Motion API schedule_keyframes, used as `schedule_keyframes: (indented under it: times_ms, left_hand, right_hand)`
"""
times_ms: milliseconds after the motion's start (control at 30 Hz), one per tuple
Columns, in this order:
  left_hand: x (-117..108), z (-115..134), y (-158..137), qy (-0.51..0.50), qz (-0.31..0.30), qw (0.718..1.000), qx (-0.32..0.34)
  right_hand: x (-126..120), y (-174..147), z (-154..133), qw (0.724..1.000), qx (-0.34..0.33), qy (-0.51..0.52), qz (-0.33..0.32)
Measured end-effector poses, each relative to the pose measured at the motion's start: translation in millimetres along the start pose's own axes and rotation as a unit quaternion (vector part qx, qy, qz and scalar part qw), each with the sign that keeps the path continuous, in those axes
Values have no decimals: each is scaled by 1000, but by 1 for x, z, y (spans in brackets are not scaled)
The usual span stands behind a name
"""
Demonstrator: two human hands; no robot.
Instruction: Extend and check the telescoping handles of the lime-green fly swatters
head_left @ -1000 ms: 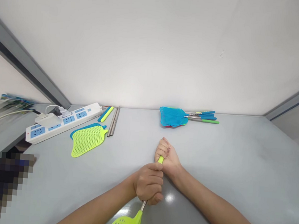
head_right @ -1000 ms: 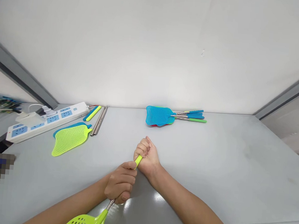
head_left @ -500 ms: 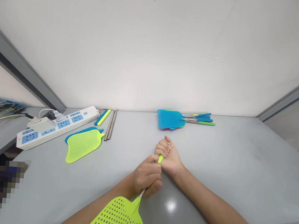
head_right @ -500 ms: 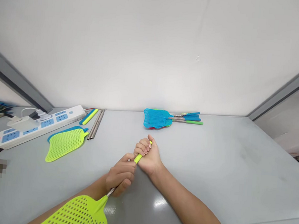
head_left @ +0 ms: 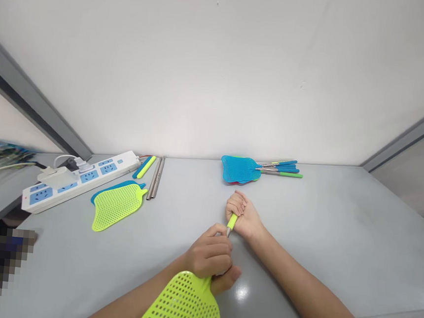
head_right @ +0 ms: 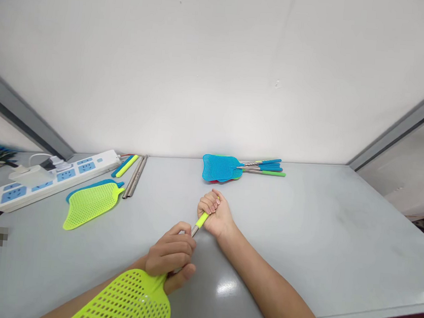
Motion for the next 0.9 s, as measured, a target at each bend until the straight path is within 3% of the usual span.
schedule_keyframes:
  times_ms: [200,300,467,900]
  left_hand:
    - [17,15,2,-8,-64,997,46]
    - [15,20,0,-9,-48,997,60]
    - [12,27,-1,-28,-38,993,108]
    - [3,20,-3,-55,-52,993,88]
  right_hand:
    - [-14,3,13,994,83,-4,71]
    - [-13,3,20,993,95,-10,67]
    - [-16,1,26,993,95,5,67]
    - [-22,-2,23,995,19,31,90]
Point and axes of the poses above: each hand's wrist, its own y-axis towards the middle knuckle, its own x-axis out of the palm, z = x × y, the point moved 10 cm from there along y, towards the middle knuckle, and after that the axes turned 14 degrees about x, right-handed, at the moved point
